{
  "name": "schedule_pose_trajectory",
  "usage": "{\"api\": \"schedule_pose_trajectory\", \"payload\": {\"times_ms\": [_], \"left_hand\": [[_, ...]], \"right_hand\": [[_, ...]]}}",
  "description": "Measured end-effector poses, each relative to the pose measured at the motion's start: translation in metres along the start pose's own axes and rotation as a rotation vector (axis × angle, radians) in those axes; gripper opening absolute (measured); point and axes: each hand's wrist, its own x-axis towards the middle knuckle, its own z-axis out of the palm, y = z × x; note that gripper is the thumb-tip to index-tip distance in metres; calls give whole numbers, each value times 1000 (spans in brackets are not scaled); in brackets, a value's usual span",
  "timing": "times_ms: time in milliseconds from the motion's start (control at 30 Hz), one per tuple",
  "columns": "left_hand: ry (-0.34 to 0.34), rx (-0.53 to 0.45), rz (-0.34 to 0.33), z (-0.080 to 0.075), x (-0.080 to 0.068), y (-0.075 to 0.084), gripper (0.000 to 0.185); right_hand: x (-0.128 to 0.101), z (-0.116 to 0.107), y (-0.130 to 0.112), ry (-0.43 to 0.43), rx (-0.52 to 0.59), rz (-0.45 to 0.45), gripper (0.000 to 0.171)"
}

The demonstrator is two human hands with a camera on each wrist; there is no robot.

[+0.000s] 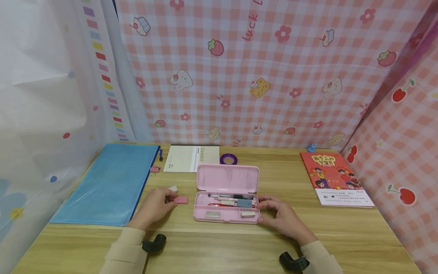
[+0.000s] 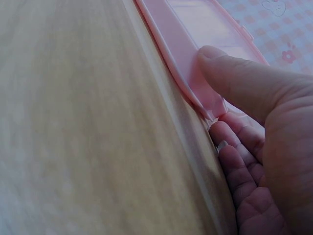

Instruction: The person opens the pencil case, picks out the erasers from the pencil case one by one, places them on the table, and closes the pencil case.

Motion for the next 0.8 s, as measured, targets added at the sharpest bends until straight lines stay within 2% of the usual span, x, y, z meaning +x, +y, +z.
{"api": "schedule_pose_trajectory", "payload": {"times_ms": [467, 567, 667, 800], "left_hand": [[11, -5, -2, 2, 0, -2, 18], [13, -15, -19, 0, 0, 1, 17], [28, -23, -38, -2, 0, 7, 25], [41, -61, -13, -3, 1, 20, 34]], "right_hand": [[0, 0, 0, -8, -10, 0, 27], [0, 1, 3, -4, -9, -12, 27], [1, 3, 15, 3, -12, -19, 28], [4, 4, 33, 7, -29, -1, 28]]}}
